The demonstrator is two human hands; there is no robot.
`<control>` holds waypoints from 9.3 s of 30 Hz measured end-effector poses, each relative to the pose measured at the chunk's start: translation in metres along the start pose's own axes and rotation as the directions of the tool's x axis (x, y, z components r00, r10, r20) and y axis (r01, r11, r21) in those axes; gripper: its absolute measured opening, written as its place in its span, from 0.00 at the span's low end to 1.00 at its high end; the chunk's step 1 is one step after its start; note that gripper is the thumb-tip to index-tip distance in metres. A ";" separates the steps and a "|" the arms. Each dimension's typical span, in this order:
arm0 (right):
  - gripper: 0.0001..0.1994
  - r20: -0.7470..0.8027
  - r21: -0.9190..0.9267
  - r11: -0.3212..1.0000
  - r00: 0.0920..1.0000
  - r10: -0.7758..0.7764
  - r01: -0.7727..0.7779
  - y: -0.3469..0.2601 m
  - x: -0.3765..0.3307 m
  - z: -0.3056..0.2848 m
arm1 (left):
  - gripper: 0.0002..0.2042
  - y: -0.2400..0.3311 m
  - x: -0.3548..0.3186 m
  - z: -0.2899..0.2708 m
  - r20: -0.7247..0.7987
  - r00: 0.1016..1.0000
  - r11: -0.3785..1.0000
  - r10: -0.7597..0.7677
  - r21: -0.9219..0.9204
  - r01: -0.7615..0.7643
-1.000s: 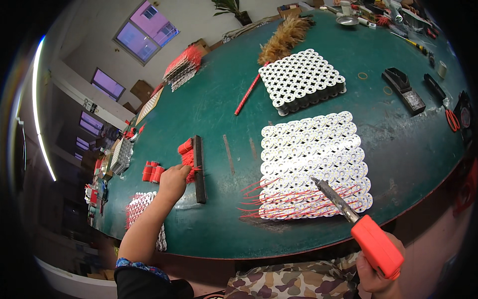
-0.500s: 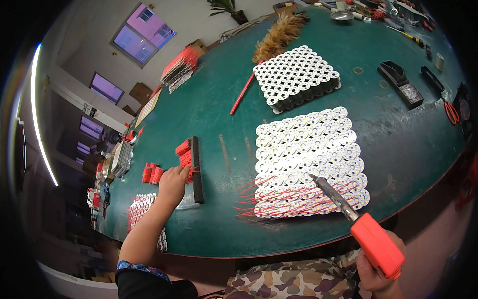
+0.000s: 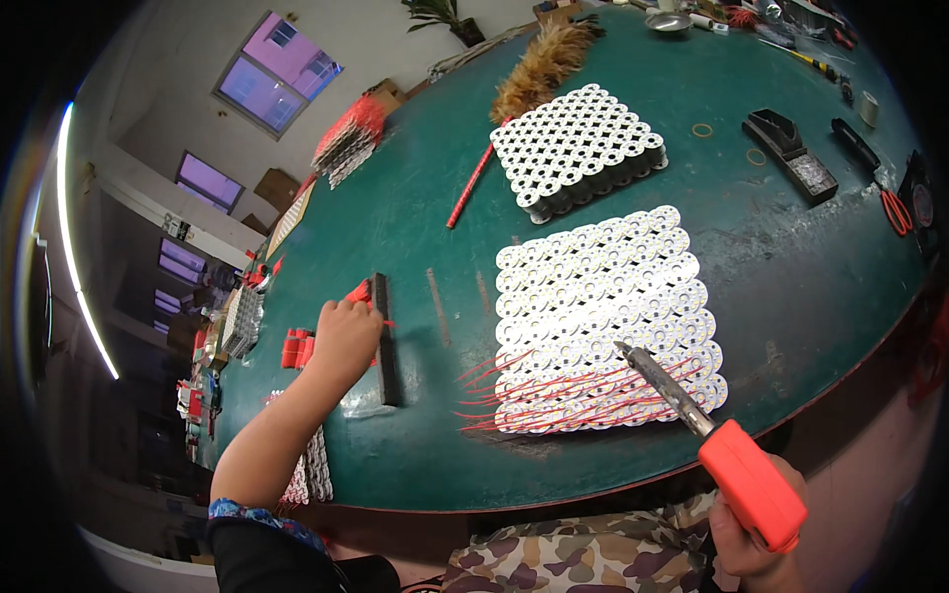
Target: The person solders electrical connections on large LED array panels with a soldering iron.
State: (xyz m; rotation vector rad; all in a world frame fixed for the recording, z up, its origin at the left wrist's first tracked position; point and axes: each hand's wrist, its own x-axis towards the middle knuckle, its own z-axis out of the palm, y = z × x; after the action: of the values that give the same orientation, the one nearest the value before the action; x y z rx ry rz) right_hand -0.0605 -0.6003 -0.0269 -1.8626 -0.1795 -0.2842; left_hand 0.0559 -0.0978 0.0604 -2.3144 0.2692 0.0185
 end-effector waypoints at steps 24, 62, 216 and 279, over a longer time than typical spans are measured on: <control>0.11 0.046 -0.013 0.994 0.993 -0.112 0.113 -0.013 0.012 0.003 | 0.06 0.037 0.030 -0.008 0.197 0.979 0.998 0.045 -0.059 -0.033; 0.14 0.305 -0.137 0.947 0.922 -0.237 0.289 -0.020 0.042 0.031 | 0.12 0.129 0.000 -0.087 -0.517 0.848 0.592 -0.118 -0.722 -0.358; 0.27 0.381 -0.017 0.945 0.876 -0.297 0.327 -0.004 0.053 0.021 | 0.12 0.145 0.023 -0.116 -0.475 0.880 0.559 0.024 -0.723 -0.406; 0.28 0.346 -0.012 0.951 0.893 -0.286 0.309 0.005 0.056 0.011 | 0.08 0.146 0.046 -0.132 -0.457 0.884 0.590 0.103 -0.687 -0.424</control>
State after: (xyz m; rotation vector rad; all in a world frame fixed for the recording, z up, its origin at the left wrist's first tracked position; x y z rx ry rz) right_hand -0.0041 -0.5921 -0.0182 -1.9384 -0.7078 -0.1745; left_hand 0.0624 -0.2992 0.0417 -3.1154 0.9891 -0.1980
